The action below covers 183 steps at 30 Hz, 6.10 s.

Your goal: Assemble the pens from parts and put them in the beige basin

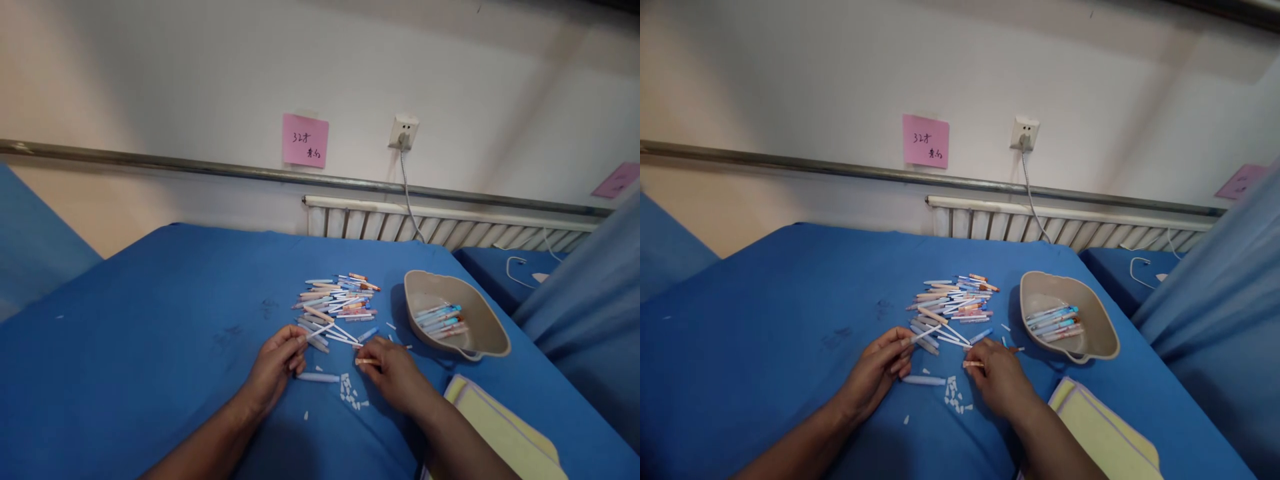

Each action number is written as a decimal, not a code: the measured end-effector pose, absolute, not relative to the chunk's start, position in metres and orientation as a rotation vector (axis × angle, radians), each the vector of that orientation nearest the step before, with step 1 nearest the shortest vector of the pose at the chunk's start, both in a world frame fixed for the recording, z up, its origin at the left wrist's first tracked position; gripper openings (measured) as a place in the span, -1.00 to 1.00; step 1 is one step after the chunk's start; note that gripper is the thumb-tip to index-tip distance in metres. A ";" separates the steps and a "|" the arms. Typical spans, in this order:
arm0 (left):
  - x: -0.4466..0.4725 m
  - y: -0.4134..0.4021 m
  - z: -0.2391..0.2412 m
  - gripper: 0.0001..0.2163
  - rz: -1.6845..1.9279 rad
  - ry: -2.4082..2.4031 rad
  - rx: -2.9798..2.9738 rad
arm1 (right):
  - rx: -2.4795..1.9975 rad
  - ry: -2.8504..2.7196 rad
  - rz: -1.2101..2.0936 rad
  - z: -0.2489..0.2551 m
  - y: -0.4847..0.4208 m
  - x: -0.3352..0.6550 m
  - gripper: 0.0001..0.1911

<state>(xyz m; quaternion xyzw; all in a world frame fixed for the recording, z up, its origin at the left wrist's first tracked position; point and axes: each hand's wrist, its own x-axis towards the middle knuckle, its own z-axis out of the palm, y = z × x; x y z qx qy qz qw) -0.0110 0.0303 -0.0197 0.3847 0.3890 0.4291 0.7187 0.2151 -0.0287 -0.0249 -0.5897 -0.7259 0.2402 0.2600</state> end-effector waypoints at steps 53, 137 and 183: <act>-0.006 0.023 -0.025 -0.71 0.836 1.045 1.234 | -1.705 -1.914 0.444 -0.041 -0.005 0.228 -0.86; -0.003 0.011 -0.010 -0.82 0.642 0.948 1.454 | -1.245 -1.940 0.626 -0.013 -0.039 0.193 -0.87; -0.009 0.020 -0.015 -0.71 0.728 0.901 1.297 | -1.347 -1.878 0.591 -0.012 -0.036 0.197 -0.85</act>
